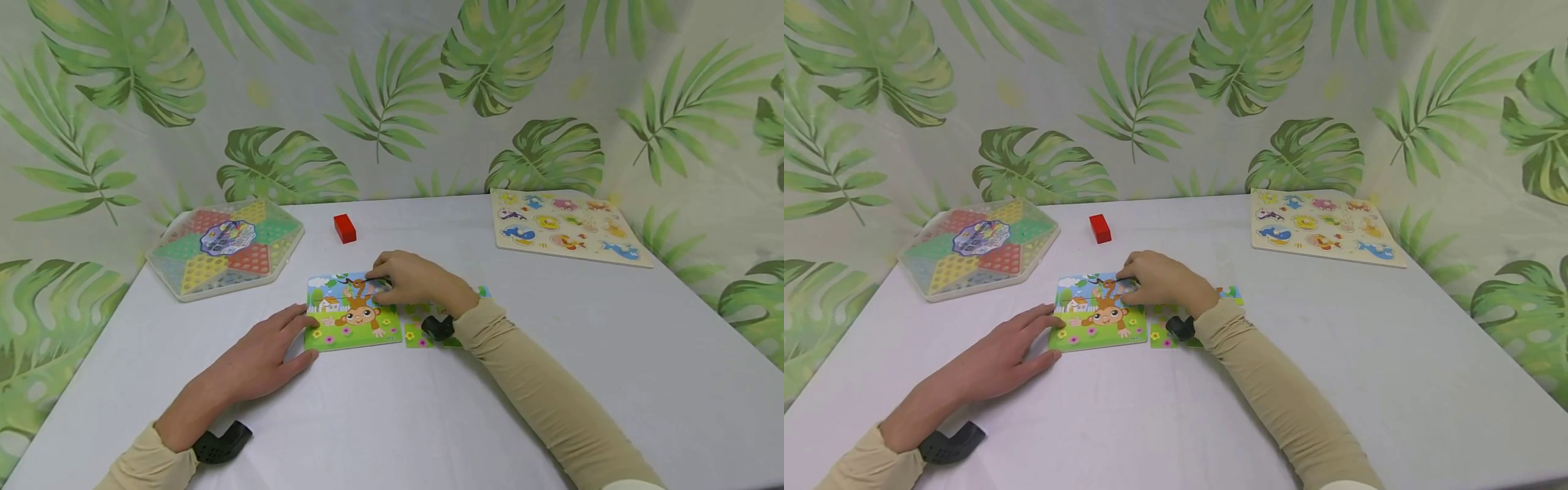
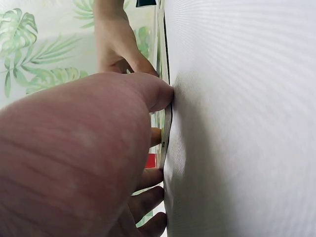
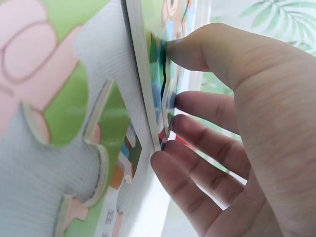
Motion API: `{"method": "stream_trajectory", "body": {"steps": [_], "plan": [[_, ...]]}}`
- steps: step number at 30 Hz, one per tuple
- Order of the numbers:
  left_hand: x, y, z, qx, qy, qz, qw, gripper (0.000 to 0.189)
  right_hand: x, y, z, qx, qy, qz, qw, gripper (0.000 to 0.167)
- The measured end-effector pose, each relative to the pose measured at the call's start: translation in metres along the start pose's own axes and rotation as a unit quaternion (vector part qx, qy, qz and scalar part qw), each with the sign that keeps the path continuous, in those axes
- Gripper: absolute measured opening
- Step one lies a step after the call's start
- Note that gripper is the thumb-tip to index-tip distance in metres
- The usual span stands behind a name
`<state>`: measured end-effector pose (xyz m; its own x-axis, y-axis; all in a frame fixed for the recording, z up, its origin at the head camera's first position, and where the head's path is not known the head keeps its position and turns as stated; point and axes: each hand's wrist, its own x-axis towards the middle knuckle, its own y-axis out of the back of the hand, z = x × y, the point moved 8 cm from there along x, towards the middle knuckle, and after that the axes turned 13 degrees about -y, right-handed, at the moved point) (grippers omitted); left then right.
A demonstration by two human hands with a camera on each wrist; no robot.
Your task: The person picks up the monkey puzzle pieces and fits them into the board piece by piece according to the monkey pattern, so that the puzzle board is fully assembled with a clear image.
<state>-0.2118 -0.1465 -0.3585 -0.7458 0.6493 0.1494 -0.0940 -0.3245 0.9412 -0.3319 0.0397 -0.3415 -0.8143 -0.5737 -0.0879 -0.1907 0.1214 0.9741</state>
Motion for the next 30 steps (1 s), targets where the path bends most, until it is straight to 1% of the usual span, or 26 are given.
{"method": "stream_trajectory", "body": {"steps": [10,14,20,26,30], "plan": [[0.001,0.004,0.002,0.000,-0.005,0.004,1.0000,0.045,-0.002,0.000,-0.003,-0.007,0.000,-0.004,1.0000,0.047],[0.000,0.002,0.002,-0.005,0.000,-0.002,1.0000,0.045,-0.001,-0.001,-0.001,-0.001,-0.002,-0.012,0.9999,0.048],[0.000,0.001,0.001,0.000,0.001,0.001,1.0000,0.046,-0.001,-0.002,0.003,0.023,-0.009,-0.026,0.9994,0.050],[0.000,0.000,0.000,0.001,0.000,0.003,1.0000,0.045,-0.004,0.002,0.006,0.046,-0.003,-0.035,0.9983,0.050],[0.000,0.001,0.000,0.003,0.000,0.005,1.0000,0.045,-0.006,0.005,0.012,0.074,-0.014,-0.040,0.9964,0.052]]}}
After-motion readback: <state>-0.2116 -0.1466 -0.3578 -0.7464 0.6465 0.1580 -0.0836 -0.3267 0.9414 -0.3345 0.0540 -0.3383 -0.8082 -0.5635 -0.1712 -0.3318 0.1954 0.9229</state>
